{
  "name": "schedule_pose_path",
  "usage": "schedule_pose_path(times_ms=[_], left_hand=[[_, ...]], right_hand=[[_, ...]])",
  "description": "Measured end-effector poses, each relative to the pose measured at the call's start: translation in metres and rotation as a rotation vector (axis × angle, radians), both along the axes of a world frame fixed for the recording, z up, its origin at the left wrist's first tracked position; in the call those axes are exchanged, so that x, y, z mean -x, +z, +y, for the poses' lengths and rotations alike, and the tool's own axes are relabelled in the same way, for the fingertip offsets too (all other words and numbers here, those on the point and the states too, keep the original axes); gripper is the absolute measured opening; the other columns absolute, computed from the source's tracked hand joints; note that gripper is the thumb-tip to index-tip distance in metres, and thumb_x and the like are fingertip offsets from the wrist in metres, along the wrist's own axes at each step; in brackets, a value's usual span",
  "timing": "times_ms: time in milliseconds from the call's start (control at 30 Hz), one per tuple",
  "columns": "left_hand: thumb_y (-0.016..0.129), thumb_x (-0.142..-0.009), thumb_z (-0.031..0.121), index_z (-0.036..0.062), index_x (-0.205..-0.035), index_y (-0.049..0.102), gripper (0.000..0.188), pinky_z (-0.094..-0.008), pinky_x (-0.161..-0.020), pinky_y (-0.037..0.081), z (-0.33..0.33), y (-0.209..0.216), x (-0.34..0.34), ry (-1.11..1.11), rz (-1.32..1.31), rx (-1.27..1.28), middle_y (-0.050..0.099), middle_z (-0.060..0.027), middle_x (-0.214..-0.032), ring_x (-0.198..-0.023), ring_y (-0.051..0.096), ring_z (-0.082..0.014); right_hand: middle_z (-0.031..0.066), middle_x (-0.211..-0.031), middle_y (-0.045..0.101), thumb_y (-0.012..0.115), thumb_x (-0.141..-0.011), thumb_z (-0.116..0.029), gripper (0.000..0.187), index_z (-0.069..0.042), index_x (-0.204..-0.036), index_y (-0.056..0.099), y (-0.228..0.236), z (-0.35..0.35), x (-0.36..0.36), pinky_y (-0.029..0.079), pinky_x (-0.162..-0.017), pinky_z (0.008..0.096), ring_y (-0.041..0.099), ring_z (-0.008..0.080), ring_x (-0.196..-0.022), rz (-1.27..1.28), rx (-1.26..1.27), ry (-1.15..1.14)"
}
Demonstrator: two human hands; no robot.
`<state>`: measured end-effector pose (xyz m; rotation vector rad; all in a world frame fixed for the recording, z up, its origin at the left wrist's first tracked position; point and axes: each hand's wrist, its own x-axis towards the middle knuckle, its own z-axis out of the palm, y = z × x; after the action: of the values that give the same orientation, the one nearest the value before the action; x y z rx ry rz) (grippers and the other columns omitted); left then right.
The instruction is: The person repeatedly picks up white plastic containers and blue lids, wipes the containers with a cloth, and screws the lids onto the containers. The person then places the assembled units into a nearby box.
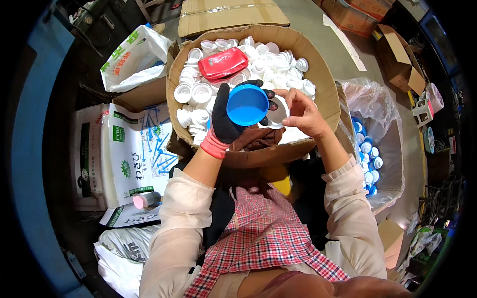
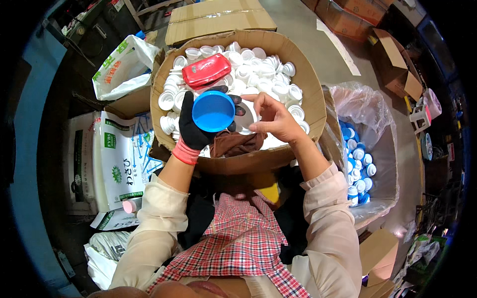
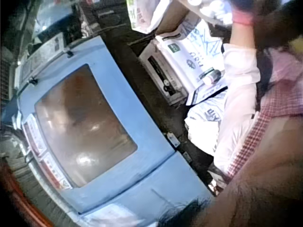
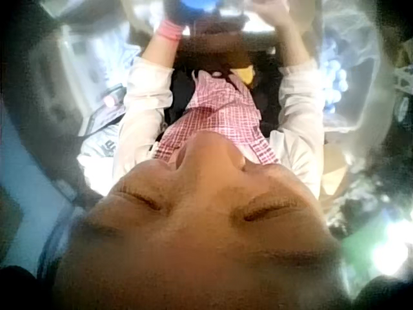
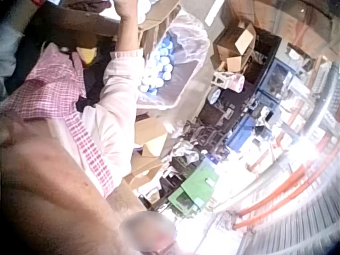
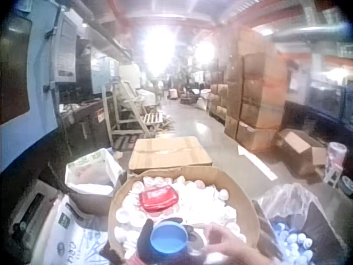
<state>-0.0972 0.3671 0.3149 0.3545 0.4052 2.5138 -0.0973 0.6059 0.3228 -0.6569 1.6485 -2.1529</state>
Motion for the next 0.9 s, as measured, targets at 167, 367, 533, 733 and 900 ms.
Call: schedule_pose_path(times_ms=[167,367,533,733,900], left_hand=[[0.034,-0.099,0.065,-0.0050,-0.141,0.040,0.082,-0.0501,-0.088,0.056,-0.003,-0.001,0.008,-0.030,0.147,0.032,0.054,-0.0278,-0.133,-0.117,0.059,-0.0436],[0.033,-0.105,0.048,-0.0039,-0.141,0.043,0.064,-0.0478,-0.106,0.046,-0.004,-0.011,0.015,-0.032,-0.011,0.242,0.054,-0.0231,-0.136,-0.123,0.057,-0.0326],[0.046,-0.099,0.055,0.0089,-0.150,0.034,0.069,-0.0512,-0.108,0.042,0.028,-0.010,0.009,0.254,-0.056,0.217,0.047,-0.0169,-0.145,-0.132,0.048,-0.0386],[0.042,-0.101,0.052,0.0145,-0.150,0.032,0.063,-0.0542,-0.100,0.049,0.036,-0.009,0.004,0.441,0.170,0.322,0.047,-0.0190,-0.144,-0.129,0.050,-0.0418],[0.036,-0.096,0.068,0.0081,-0.147,0.036,0.079,-0.0539,-0.089,0.055,0.009,-0.006,0.022,0.095,0.072,-0.017,0.044,-0.0271,-0.145,-0.126,0.051,-0.0473]], right_hand=[[0.0124,-0.143,0.047,0.083,-0.065,-0.003,0.059,-0.008,-0.117,0.057,0.026,0.007,-0.012,0.048,-0.087,0.0403,0.053,0.0261,-0.120,0.470,-0.352,-0.136],[0.0004,-0.149,0.045,0.076,-0.061,-0.003,0.058,-0.011,-0.117,0.066,0.021,-0.003,-0.028,0.048,-0.095,0.0409,0.053,0.0304,-0.113,1.223,-1.066,-0.081],[0.0060,-0.142,0.047,0.075,-0.064,-0.005,0.059,-0.004,-0.121,0.062,0.015,0.000,-0.026,0.048,-0.096,0.0400,0.052,0.0319,-0.112,1.056,-0.823,-0.125],[0.0099,-0.143,0.045,0.079,-0.070,-0.010,0.064,-0.005,-0.129,0.056,0.022,0.002,-0.031,0.044,-0.103,0.0432,0.048,0.0290,-0.126,0.615,-0.477,-0.076],[0.0066,-0.136,0.050,0.088,-0.069,-0.014,0.071,-0.009,-0.131,0.054,0.019,0.017,-0.023,0.044,-0.103,0.0369,0.049,0.0211,-0.125,0.109,0.032,-0.158]])
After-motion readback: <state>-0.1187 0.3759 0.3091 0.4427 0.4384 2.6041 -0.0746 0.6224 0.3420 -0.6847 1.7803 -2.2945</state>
